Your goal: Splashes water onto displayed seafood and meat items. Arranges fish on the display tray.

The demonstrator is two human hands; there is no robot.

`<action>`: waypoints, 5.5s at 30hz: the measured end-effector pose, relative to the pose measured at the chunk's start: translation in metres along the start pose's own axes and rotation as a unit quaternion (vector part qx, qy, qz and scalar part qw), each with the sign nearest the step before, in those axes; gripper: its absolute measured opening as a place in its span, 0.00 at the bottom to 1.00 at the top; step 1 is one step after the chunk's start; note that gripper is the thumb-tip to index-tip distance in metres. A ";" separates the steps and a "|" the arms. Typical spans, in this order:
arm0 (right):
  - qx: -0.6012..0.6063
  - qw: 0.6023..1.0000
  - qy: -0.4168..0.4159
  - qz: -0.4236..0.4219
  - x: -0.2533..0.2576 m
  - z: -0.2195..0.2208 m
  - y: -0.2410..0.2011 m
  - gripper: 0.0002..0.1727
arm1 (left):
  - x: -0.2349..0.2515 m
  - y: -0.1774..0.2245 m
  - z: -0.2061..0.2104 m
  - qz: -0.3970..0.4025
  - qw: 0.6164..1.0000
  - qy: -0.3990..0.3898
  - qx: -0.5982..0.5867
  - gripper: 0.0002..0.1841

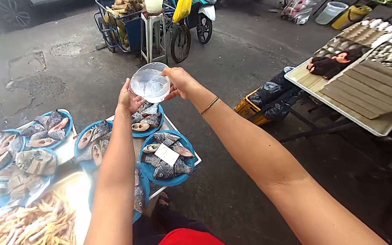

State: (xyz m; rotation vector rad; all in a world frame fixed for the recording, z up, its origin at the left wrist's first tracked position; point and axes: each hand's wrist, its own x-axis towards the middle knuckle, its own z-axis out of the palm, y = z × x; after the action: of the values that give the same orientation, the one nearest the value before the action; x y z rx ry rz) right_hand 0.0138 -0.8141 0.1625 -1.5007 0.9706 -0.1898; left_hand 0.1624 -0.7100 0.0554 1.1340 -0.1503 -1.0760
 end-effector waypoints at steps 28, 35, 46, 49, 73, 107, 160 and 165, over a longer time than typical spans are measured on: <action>-0.088 0.994 -0.057 0.035 -0.098 -0.042 0.094 0.19 | -0.114 -0.113 0.008 -0.183 0.963 -0.137 0.143 0.17; -0.074 0.992 -0.099 0.016 -0.097 0.065 0.046 0.17 | -0.138 -0.055 -0.091 -0.080 0.984 0.028 0.155 0.07; -0.079 0.967 -0.228 -0.077 -0.083 0.332 -0.032 0.18 | -0.232 0.099 -0.337 -0.043 0.981 0.127 0.141 0.22; -0.095 0.961 -0.246 -0.080 -0.086 0.393 -0.055 0.17 | -0.252 0.121 -0.371 -0.071 0.966 0.150 0.199 0.22; -0.128 0.958 -0.247 -0.067 -0.068 0.509 -0.122 0.25 | -0.254 0.198 -0.448 0.043 0.981 0.175 0.070 0.19; -0.135 0.982 -0.133 -0.022 0.040 0.534 -0.130 0.25 | -0.090 0.206 -0.481 0.014 0.980 0.200 -0.012 0.19; -0.116 0.912 -0.392 -0.033 -0.093 0.701 -0.056 0.24 | -0.350 0.095 -0.665 0.095 0.803 0.582 -0.087 0.05; -0.165 0.906 -0.388 -0.031 -0.121 0.733 -0.056 0.27 | -0.362 0.121 -0.690 0.144 0.822 0.501 -0.231 0.17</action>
State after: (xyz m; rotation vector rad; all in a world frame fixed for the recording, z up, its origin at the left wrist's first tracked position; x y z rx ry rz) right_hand 0.4275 -0.1971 0.1080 -1.7037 0.3086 0.5275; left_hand 0.4551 0.0171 -0.0291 1.0472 0.7213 -0.1199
